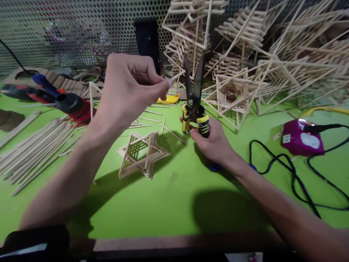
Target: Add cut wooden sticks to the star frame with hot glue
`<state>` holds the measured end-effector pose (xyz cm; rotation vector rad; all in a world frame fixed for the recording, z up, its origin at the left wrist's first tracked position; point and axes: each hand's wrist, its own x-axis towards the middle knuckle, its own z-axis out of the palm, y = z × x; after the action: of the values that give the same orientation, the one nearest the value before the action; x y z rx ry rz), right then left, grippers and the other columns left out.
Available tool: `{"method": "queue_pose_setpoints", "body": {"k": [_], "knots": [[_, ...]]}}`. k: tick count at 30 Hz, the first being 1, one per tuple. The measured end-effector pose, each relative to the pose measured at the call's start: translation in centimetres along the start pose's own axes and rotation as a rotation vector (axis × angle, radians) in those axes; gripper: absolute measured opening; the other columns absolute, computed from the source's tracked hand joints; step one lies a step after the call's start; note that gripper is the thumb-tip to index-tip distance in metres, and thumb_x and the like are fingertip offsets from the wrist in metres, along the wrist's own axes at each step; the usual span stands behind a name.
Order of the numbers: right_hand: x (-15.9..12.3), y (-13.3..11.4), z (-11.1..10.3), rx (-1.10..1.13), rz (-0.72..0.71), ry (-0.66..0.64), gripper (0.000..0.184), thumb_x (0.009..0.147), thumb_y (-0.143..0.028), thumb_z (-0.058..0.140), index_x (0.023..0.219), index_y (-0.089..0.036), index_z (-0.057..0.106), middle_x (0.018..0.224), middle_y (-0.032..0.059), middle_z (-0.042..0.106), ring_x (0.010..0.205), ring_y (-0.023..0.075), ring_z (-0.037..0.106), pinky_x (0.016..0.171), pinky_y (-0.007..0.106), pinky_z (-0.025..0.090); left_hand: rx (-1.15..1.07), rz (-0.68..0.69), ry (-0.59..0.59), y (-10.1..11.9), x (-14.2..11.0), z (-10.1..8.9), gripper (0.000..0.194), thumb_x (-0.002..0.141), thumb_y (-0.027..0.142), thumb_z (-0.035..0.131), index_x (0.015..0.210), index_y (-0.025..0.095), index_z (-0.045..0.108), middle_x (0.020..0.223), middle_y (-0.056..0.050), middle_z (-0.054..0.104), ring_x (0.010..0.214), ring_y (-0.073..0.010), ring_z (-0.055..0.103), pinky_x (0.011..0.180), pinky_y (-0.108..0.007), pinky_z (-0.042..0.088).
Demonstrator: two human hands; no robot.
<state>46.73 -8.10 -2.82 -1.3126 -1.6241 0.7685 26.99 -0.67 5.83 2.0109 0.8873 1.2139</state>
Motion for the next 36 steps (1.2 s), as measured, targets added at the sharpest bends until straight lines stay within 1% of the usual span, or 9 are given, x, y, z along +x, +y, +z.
{"method": "queue_pose_setpoints", "body": {"k": [4, 7, 10, 12, 16, 20, 24, 29, 36], "knots": [[0.0, 0.2, 0.1, -0.013, 0.017, 0.008, 0.040, 0.074, -0.009, 0.057, 0.112, -0.019, 0.068, 0.083, 0.0012, 0.068, 0.070, 0.0163, 0.060, 0.077, 0.036, 0.056, 0.021, -0.025, -0.014, 0.8, -0.2, 0.5, 0.037, 0.080, 0.041, 0.083, 0.061, 0.017, 0.062, 0.064, -0.002, 0.066, 0.061, -0.0138, 0.061, 0.053, -0.031, 0.045], [0.0, 0.3, 0.2, -0.031, -0.037, 0.010, 0.046, 0.072, -0.007, 0.056, 0.115, -0.019, 0.068, 0.104, 0.0064, 0.073, 0.091, 0.0203, 0.067, 0.089, 0.039, 0.055, 0.055, -0.086, -0.051, 1.1, -0.4, 0.8, 0.035, 0.081, 0.037, 0.082, 0.061, 0.018, 0.061, 0.066, -0.003, 0.066, 0.063, -0.0163, 0.063, 0.056, -0.034, 0.048], [0.1, 0.2, 0.3, -0.056, -0.061, 0.007, 0.053, 0.070, -0.006, 0.055, 0.121, -0.017, 0.066, 0.125, 0.0113, 0.070, 0.114, 0.0253, 0.065, 0.100, 0.044, 0.051, 0.024, -0.077, -0.055, 1.1, -0.4, 1.0, 0.034, 0.081, 0.032, 0.083, 0.059, 0.017, 0.060, 0.064, -0.003, 0.065, 0.061, -0.0157, 0.062, 0.052, -0.032, 0.045], [0.1, 0.2, 0.4, -0.061, -0.052, -0.003, 0.056, 0.070, -0.007, 0.056, 0.125, -0.015, 0.065, 0.131, 0.0136, 0.068, 0.120, 0.0275, 0.063, 0.103, 0.047, 0.050, 0.001, -0.082, -0.056, 1.1, -0.4, 1.2, 0.038, 0.077, 0.036, 0.086, 0.057, 0.018, 0.059, 0.063, -0.003, 0.064, 0.060, -0.0161, 0.062, 0.050, -0.031, 0.044], [0.1, 0.0, 0.4, -0.053, -0.050, -0.014, 0.056, 0.070, -0.007, 0.055, 0.125, -0.013, 0.065, 0.131, 0.0144, 0.068, 0.123, 0.0289, 0.063, 0.105, 0.049, 0.049, 0.027, -0.110, -0.072, 1.4, -0.4, 1.3, 0.041, 0.072, 0.048, 0.088, 0.056, 0.022, 0.060, 0.064, -0.003, 0.065, 0.061, -0.0183, 0.062, 0.050, -0.035, 0.046], [0.1, 0.0, 0.3, -0.058, -0.062, -0.012, 0.055, 0.070, -0.006, 0.055, 0.124, -0.014, 0.065, 0.130, 0.0140, 0.068, 0.123, 0.0280, 0.063, 0.106, 0.048, 0.049, 0.074, -0.088, -0.068, 1.8, -0.5, 1.3, 0.038, 0.074, 0.047, 0.087, 0.059, 0.022, 0.063, 0.065, -0.003, 0.066, 0.061, -0.0185, 0.063, 0.050, -0.035, 0.047], [0.1, 0.0, 0.4, -0.062, -0.065, -0.022, 0.056, 0.071, -0.005, 0.054, 0.125, -0.014, 0.064, 0.129, 0.0143, 0.068, 0.123, 0.0273, 0.063, 0.106, 0.048, 0.049, 0.101, -0.079, -0.069, 1.8, -0.4, 1.3, 0.040, 0.073, 0.047, 0.087, 0.058, 0.019, 0.062, 0.063, -0.003, 0.064, 0.059, -0.0161, 0.061, 0.047, -0.031, 0.044], [0.0, -0.1, 0.4, -0.054, -0.065, -0.038, 0.054, 0.072, -0.005, 0.054, 0.124, -0.018, 0.064, 0.128, 0.0111, 0.068, 0.120, 0.0260, 0.064, 0.107, 0.047, 0.048, 0.036, -0.039, -0.032, 1.2, -0.4, 1.5, 0.042, 0.070, 0.046, 0.087, 0.054, 0.020, 0.059, 0.059, -0.002, 0.061, 0.054, -0.0164, 0.058, 0.046, -0.031, 0.041], [0.1, -0.4, 0.4, -0.051, -0.063, -0.043, 0.056, 0.072, -0.007, 0.052, 0.125, -0.017, 0.063, 0.125, 0.0108, 0.068, 0.123, 0.0258, 0.062, 0.108, 0.045, 0.047, 0.155, 0.005, -0.047, 1.2, -0.7, 1.2, 0.035, 0.082, 0.039, 0.076, 0.058, 0.021, 0.058, 0.063, -0.003, 0.059, 0.060, -0.0170, 0.054, 0.048, -0.030, 0.037]]}}
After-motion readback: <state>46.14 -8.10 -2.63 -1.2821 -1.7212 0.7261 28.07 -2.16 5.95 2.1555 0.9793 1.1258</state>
